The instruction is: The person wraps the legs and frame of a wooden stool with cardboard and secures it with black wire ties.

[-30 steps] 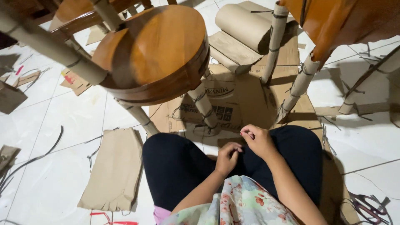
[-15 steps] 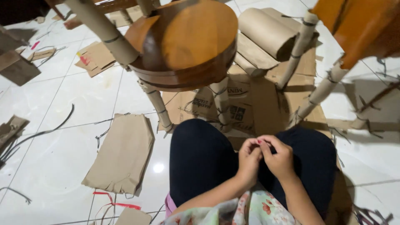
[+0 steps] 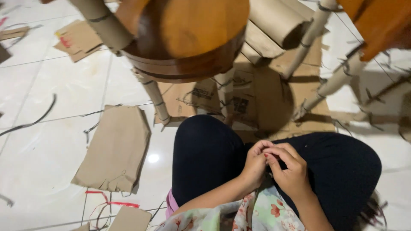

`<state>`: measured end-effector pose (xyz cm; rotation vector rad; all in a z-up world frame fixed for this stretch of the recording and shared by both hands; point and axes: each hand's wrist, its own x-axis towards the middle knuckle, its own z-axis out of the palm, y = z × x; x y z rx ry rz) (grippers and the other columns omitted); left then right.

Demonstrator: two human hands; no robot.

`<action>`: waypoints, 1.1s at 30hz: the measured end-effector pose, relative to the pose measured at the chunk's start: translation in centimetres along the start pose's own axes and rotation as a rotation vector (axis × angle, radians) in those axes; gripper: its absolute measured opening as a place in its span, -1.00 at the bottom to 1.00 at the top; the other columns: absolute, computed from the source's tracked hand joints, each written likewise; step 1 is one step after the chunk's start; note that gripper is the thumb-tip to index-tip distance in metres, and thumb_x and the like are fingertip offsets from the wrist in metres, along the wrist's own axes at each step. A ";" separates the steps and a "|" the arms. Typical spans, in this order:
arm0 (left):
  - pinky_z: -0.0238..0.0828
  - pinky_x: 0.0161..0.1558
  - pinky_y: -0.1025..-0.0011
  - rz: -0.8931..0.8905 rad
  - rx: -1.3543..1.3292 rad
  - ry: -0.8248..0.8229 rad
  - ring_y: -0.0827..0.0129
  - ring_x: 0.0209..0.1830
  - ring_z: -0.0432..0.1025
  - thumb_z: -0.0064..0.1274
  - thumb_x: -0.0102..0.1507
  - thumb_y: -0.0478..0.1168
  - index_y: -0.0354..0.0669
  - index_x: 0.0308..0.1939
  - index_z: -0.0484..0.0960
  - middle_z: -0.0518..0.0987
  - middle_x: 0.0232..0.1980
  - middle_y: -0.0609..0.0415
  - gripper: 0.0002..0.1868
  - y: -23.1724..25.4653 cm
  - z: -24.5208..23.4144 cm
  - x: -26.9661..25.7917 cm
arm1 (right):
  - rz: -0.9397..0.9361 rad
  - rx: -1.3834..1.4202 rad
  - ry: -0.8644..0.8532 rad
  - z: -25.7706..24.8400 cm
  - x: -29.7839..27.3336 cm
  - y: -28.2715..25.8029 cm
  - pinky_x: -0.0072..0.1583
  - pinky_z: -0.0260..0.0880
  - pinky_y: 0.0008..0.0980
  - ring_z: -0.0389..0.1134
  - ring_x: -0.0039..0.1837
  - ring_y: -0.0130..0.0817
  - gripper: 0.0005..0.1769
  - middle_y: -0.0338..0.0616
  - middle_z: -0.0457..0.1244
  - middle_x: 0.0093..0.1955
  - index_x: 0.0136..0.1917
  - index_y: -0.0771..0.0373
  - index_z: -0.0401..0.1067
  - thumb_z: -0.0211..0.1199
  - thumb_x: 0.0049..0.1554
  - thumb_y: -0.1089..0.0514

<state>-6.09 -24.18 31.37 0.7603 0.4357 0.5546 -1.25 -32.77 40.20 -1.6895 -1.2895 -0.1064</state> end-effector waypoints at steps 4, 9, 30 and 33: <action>0.37 -0.19 0.62 -0.070 -0.084 -0.045 0.51 -0.30 0.42 -0.16 0.08 -0.54 -0.09 -0.16 0.52 0.52 -0.26 0.13 -0.65 -1.2 0.4 -0.1 | 0.026 -0.045 0.011 -0.8 -0.9 -0.8 0.16 0.40 -0.34 0.41 0.08 -0.20 -0.88 -0.02 0.34 0.02 0.02 0.27 0.55 0.22 0.21 0.28; 0.42 -0.08 0.55 -0.220 -0.181 -0.041 0.40 -0.19 0.47 -0.07 0.33 -0.43 -0.17 -0.22 0.52 0.57 -0.11 -0.01 -0.89 0.6 1.9 0.2 | 0.096 -0.058 0.014 -1.4 -1.5 -1.3 0.23 0.39 -0.33 0.40 0.09 -0.24 -0.91 -0.07 0.33 0.01 -0.03 0.30 0.53 0.23 0.20 0.28; 0.29 -0.15 0.50 -0.540 -0.192 -0.077 0.42 -0.31 0.34 -0.05 0.25 -0.51 -0.15 -0.26 0.50 0.54 -0.19 -0.01 -0.83 -0.1 -0.2 9.5 | 0.340 -0.227 -0.004 -0.4 2.5 8.3 0.10 0.37 -0.34 0.39 0.01 -0.22 -0.87 -0.07 0.34 -0.01 -0.02 0.29 0.48 0.11 0.24 0.30; 0.22 -0.19 0.50 -0.561 -0.024 -0.086 0.41 -0.32 0.31 -0.02 0.21 -0.48 -0.13 -0.28 0.51 0.56 -0.21 0.00 -0.85 -1.3 -2.0 10.4 | 0.439 -0.174 -0.033 -0.2 1.7 8.2 0.12 0.39 -0.32 0.42 0.06 -0.22 -0.82 -0.09 0.35 0.06 0.05 0.24 0.51 0.12 0.22 0.30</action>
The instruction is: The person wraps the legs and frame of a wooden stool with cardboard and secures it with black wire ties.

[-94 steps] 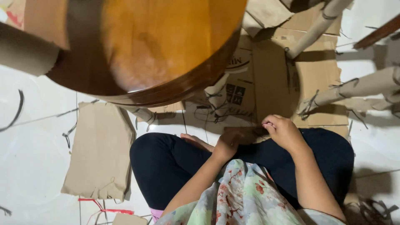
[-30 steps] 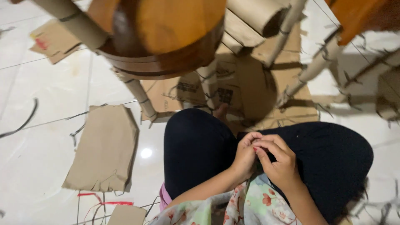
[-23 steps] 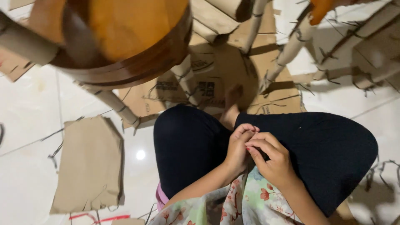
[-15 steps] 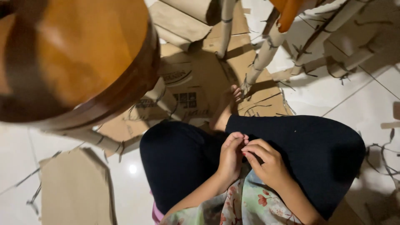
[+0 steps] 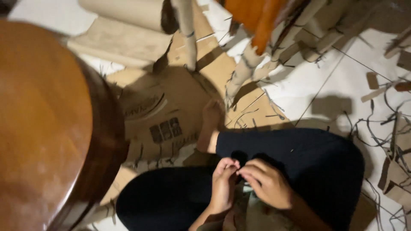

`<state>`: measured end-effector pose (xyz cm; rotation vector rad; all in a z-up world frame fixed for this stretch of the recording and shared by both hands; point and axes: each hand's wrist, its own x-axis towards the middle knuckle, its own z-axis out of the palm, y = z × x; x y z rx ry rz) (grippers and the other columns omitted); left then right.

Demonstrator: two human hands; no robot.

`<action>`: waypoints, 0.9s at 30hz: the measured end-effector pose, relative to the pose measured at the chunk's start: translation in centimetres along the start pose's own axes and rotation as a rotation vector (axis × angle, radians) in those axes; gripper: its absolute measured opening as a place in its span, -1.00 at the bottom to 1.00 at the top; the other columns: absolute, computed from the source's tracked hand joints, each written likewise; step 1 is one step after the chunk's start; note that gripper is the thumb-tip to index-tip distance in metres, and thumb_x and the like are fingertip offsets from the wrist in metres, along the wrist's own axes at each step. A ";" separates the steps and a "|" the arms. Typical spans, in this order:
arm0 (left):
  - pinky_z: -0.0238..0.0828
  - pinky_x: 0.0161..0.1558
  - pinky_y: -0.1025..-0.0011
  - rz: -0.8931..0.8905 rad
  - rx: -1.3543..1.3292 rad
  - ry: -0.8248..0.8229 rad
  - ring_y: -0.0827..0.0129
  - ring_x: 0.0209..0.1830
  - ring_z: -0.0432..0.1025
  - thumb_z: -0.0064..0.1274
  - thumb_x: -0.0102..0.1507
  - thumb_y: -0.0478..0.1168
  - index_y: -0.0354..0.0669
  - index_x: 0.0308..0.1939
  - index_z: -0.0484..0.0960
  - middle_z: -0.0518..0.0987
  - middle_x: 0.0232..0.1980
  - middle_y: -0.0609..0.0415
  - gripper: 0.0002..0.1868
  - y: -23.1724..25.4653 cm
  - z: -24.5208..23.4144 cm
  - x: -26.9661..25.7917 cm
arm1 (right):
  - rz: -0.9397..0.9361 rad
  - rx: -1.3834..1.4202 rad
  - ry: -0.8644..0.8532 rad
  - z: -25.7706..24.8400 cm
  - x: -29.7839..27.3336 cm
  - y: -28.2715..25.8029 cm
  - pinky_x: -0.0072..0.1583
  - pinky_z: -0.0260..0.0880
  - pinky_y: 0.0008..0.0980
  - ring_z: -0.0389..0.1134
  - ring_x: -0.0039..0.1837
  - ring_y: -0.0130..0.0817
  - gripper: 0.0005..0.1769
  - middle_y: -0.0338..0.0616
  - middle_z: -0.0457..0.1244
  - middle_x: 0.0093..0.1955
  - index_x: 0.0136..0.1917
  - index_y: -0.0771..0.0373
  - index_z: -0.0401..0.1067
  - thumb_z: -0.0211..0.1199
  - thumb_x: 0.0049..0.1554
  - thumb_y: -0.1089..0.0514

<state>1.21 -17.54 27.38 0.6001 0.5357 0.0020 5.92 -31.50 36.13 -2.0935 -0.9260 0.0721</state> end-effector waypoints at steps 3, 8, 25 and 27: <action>0.22 -0.28 0.51 -0.011 0.093 0.029 0.41 -0.33 0.37 0.09 0.21 -0.37 -0.15 -0.29 0.53 0.56 -0.28 0.01 -0.94 -2.1 -3.3 0.4 | -0.061 0.057 0.080 1.3 -2.3 0.2 0.10 0.43 -0.34 0.45 0.01 -0.21 -0.85 -0.07 0.36 0.01 0.01 0.21 0.52 0.15 0.23 0.24; 0.28 -0.11 0.48 -0.043 0.039 -0.134 0.34 -0.23 0.43 0.01 0.27 -0.45 -0.19 -0.26 0.54 0.58 -0.22 -0.10 -0.90 -3.8 -3.2 0.4 | -0.035 0.001 0.171 0.5 -4.5 -0.1 0.07 0.42 -0.35 0.45 0.00 -0.25 -0.86 -0.13 0.37 0.01 0.01 0.17 0.54 0.18 0.22 0.22; 0.26 0.03 0.33 0.244 0.544 -0.485 0.26 -0.13 0.44 -0.31 0.42 0.23 -0.20 -0.22 0.52 0.57 -0.23 -0.07 -0.43 2.6 13.6 -22.4 | 0.085 -0.278 0.672 -18.1 -20.4 0.6 0.21 0.40 -0.19 0.41 0.08 -0.08 -0.89 0.12 0.39 0.03 -0.04 0.45 0.55 0.23 0.31 0.49; 0.41 0.00 0.43 0.207 1.209 -0.770 0.40 -0.11 0.48 -0.10 0.41 -0.07 -0.08 -0.11 0.55 0.58 -0.11 0.14 -0.79 5.8 17.7 -26.7 | 0.087 -0.272 0.845 -19.5 -22.3 1.9 0.21 0.39 -0.09 0.43 0.09 0.02 -0.93 0.22 0.39 0.02 0.09 0.57 0.56 0.31 0.47 0.49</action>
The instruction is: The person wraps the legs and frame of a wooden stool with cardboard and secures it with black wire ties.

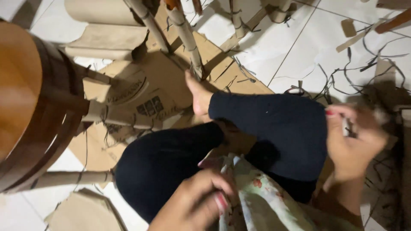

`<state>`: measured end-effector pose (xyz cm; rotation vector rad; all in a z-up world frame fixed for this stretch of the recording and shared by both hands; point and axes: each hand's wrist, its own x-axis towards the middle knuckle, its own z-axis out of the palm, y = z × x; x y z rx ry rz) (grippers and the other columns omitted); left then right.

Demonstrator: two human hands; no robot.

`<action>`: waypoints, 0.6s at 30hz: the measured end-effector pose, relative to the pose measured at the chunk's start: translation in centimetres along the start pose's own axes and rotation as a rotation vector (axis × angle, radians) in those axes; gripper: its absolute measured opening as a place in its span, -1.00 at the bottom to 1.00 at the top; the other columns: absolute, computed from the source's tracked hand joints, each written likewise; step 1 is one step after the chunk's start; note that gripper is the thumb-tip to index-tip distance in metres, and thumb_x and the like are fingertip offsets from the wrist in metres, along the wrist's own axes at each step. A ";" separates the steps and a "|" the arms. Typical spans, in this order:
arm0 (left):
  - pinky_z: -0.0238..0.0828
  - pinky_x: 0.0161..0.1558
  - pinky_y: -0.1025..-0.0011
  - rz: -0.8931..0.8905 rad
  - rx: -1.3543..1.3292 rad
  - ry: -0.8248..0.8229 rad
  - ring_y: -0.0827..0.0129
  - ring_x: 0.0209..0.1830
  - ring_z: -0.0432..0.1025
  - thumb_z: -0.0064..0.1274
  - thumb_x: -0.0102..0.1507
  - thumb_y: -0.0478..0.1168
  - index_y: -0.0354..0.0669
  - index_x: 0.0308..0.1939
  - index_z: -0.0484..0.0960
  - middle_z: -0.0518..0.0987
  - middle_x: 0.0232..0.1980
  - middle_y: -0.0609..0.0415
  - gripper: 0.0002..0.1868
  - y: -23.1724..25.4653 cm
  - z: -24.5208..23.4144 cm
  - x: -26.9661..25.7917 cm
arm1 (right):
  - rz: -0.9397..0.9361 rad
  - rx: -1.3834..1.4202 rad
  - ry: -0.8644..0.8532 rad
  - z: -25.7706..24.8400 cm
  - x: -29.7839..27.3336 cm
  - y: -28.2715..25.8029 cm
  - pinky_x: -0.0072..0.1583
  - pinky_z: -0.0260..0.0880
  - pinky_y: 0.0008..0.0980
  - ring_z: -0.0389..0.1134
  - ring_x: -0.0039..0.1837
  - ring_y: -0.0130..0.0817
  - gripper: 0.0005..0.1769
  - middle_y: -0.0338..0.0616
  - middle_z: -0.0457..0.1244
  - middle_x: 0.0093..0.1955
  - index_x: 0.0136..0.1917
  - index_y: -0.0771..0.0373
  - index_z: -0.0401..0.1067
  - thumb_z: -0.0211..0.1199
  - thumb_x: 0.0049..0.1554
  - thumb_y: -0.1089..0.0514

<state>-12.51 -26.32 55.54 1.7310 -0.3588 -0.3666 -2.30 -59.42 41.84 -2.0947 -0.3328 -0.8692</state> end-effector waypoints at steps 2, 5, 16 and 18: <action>0.27 0.25 0.38 -0.005 -0.058 -0.252 0.38 0.14 0.41 -0.22 0.46 -0.14 -0.12 0.03 0.50 0.51 0.12 0.09 -0.78 -1.3 -0.4 -1.6 | -0.009 0.001 -0.001 -0.4 1.2 -1.4 0.21 0.37 -0.07 0.42 0.09 0.05 -0.92 0.23 0.38 0.01 0.08 0.60 0.56 0.29 0.46 0.51; 0.27 0.34 0.22 0.133 -0.037 -0.531 0.16 0.22 0.42 -0.38 0.53 -0.08 -0.26 0.11 0.49 0.51 0.21 -0.08 -0.62 2.6 -1.5 -1.1 | -0.060 0.017 -0.058 -0.5 2.6 -4.1 0.24 0.38 -0.10 0.42 0.10 0.02 -0.96 0.20 0.39 0.03 0.07 0.56 0.53 0.29 0.42 0.52; 0.67 0.00 0.35 0.557 0.533 0.077 0.23 -0.12 0.64 -0.18 0.44 -0.19 -0.26 -0.09 0.56 0.67 -0.10 -0.06 -0.76 2.9 -6.1 3.1 | -0.077 0.168 -0.237 6.3 -1.2 6.5 0.28 0.38 -0.15 0.41 0.11 -0.05 -0.89 0.15 0.40 0.04 0.08 0.51 0.54 0.19 0.43 0.45; 0.74 0.14 0.30 0.575 0.508 0.158 0.23 -0.09 0.66 -0.16 0.45 -0.30 -0.25 -0.08 0.56 0.69 -0.10 -0.06 -0.83 2.1 -8.2 3.6 | 0.186 0.148 -0.135 5.7 -2.7 9.1 0.15 0.38 -0.39 0.44 0.08 -0.22 -0.94 0.11 0.39 0.06 0.22 0.52 0.51 0.26 0.49 0.51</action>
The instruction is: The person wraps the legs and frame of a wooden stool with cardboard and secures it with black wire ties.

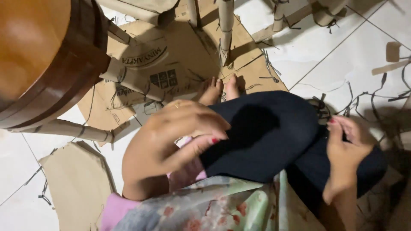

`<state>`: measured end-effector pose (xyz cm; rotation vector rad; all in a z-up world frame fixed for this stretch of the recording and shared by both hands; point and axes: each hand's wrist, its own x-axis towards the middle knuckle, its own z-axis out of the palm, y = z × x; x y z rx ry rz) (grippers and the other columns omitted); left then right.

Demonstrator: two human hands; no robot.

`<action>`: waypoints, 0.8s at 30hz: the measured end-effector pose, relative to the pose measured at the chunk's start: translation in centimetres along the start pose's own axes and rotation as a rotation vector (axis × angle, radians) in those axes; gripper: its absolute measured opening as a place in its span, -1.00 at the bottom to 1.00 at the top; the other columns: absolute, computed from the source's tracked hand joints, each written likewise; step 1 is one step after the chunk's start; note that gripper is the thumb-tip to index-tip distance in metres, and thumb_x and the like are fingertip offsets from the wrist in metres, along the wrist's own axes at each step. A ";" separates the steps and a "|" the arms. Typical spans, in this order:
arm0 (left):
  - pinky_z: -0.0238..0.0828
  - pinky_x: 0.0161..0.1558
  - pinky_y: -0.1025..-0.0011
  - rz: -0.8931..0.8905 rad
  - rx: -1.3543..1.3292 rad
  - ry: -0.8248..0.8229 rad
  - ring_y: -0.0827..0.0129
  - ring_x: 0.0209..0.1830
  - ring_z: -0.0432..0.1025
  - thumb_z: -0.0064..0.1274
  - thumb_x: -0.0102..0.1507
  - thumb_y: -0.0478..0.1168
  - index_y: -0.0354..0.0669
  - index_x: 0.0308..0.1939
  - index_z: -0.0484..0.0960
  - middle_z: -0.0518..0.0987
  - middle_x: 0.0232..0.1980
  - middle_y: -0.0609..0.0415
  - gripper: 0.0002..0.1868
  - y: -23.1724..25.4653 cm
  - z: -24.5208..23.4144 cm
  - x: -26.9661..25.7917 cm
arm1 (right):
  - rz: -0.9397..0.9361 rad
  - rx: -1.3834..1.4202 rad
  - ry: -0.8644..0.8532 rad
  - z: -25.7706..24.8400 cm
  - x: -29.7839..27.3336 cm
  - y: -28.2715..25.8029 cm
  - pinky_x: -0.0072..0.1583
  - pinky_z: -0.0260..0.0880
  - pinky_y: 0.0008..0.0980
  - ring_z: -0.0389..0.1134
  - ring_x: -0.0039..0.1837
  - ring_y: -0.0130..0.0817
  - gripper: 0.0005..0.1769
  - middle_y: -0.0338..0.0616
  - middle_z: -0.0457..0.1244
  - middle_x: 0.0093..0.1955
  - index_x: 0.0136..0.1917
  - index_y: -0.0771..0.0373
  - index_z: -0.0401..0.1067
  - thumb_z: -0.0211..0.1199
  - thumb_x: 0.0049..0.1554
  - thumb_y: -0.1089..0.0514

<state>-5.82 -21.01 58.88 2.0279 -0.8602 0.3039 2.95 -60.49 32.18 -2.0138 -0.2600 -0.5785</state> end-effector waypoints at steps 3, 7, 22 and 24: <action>0.61 0.11 0.27 -0.053 -0.054 0.074 0.20 -0.08 0.62 -0.13 0.43 -0.27 -0.27 -0.11 0.59 0.65 -0.12 -0.04 -0.81 -0.9 -1.1 1.1 | 0.079 0.073 0.126 -0.2 -0.2 3.9 0.06 0.41 -0.32 0.37 -0.06 -0.23 -0.93 0.16 0.33 -0.02 0.19 0.54 0.45 0.15 0.53 0.51; 0.70 0.05 0.36 0.022 -0.180 0.066 0.23 -0.11 0.65 -0.12 0.45 -0.27 -0.26 -0.08 0.58 0.68 -0.11 -0.06 -0.83 -5.7 1.5 2.8 | 0.062 -0.075 0.183 0.5 -0.1 6.4 0.10 0.44 -0.27 0.44 0.00 -0.21 -0.83 0.12 0.38 -0.07 0.02 0.50 0.51 0.20 0.50 0.51; 0.53 -0.20 0.04 0.289 -0.628 -0.629 -0.09 -0.23 0.55 -0.10 0.42 -0.28 -0.20 -0.13 0.54 0.60 -0.23 -0.09 -0.89 -12.5 28.2 15.6 | -0.230 -0.557 0.506 -0.2 -3.0 12.0 -0.02 0.41 -0.13 0.38 -0.16 0.06 -0.78 0.06 0.37 -0.13 0.01 0.37 0.64 0.24 0.15 0.45; 0.54 -0.20 0.04 0.363 -0.577 -0.657 -0.07 -0.25 0.56 -0.02 0.37 -0.30 -0.25 -0.13 0.58 0.64 -0.23 -0.15 -0.91 -13.2 31.6 14.7 | -0.164 -0.599 0.447 -1.0 -2.1 9.6 -0.05 0.47 -0.28 0.39 -0.16 -0.25 -0.77 -0.16 0.37 -0.10 -0.09 0.23 0.61 0.26 0.12 0.49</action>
